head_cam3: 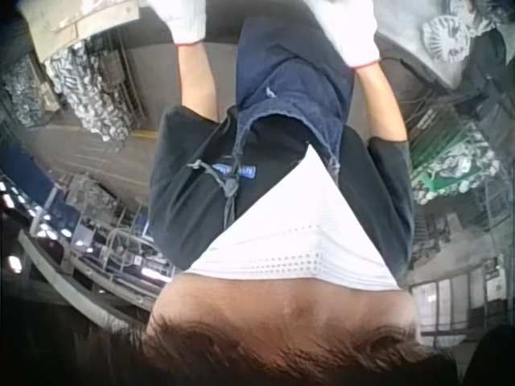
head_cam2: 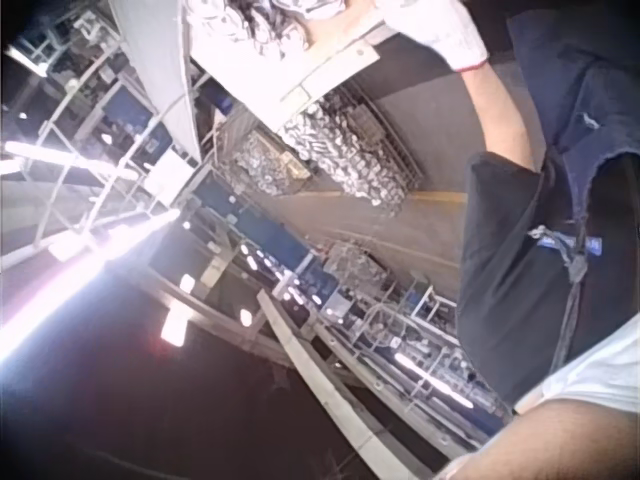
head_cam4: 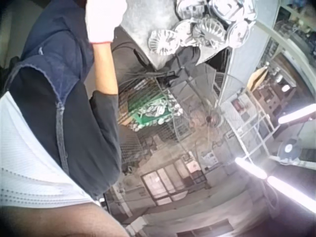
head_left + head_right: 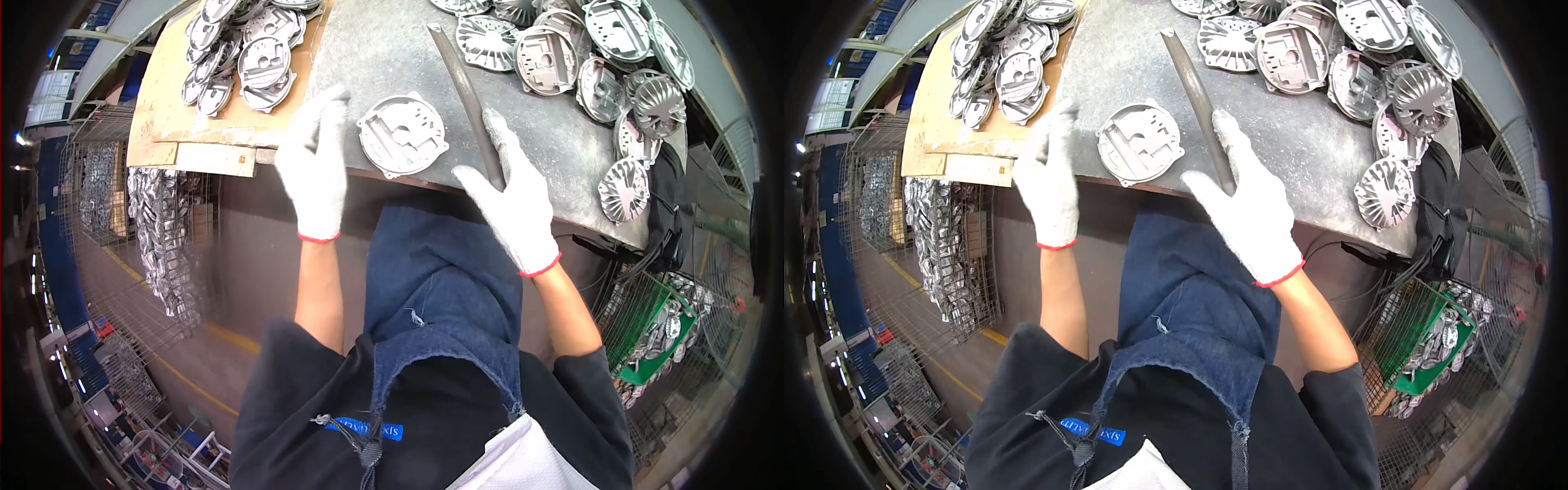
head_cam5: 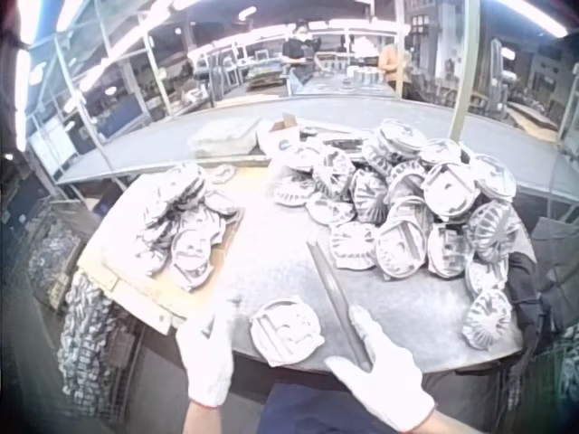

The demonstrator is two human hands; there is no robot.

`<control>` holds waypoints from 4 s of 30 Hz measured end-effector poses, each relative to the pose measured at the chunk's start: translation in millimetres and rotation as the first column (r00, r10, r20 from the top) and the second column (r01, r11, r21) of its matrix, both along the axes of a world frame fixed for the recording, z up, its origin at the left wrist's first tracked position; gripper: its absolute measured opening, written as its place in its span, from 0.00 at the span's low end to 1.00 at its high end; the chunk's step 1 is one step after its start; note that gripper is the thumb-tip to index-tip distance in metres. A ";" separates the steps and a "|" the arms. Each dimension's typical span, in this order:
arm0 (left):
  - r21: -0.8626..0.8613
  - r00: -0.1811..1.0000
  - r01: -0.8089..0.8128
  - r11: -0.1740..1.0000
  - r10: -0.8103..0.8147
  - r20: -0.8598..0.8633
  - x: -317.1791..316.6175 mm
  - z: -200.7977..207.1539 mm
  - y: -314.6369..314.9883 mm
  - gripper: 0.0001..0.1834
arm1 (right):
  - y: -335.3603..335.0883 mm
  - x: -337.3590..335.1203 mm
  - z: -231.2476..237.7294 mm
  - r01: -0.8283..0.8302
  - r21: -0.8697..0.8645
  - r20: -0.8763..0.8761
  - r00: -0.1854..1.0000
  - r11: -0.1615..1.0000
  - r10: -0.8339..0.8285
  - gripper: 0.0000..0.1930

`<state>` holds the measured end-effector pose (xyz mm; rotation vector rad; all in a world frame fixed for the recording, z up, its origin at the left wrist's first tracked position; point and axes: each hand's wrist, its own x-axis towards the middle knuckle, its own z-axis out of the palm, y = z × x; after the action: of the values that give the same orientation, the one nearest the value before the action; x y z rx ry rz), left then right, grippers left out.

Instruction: The person files metal parts with a metal file and stacks the processed parts on a board by hand.

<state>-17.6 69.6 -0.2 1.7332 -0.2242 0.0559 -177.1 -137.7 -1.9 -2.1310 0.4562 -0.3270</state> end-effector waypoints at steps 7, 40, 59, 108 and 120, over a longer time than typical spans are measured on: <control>0.155 0.998 0.015 0.988 -0.024 0.058 -8.9 -15.6 19.2 0.12 | -0.9 1.7 -3.3 -0.018 0.046 -0.132 0.991 0.999 0.024 0.44; 0.721 0.769 0.099 0.686 -0.513 0.382 11.3 1.2 -50.7 0.07 | 6.1 87.0 -2.4 -0.045 0.164 -0.298 0.950 0.985 0.093 0.43; 0.233 0.964 0.040 0.972 -0.099 0.248 38.4 57.7 -39.7 0.08 | 13.6 79.9 -20.2 -0.035 0.137 -0.111 0.993 0.990 0.050 0.39; 0.414 0.777 -0.550 0.725 0.263 0.572 478.3 14.1 21.5 0.25 | 15.9 66.1 -7.5 -0.030 0.237 -0.140 0.988 0.971 0.064 0.42; -0.140 0.976 0.100 0.985 -0.125 -0.180 382.6 1.4 30.3 0.15 | 16.1 63.7 -7.8 0.001 0.245 -0.220 0.974 0.970 0.054 0.43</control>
<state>365.0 99.9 1.2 1.5817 -0.1748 -0.1728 -113.4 -121.6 -9.7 -1.9378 0.5674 -0.0094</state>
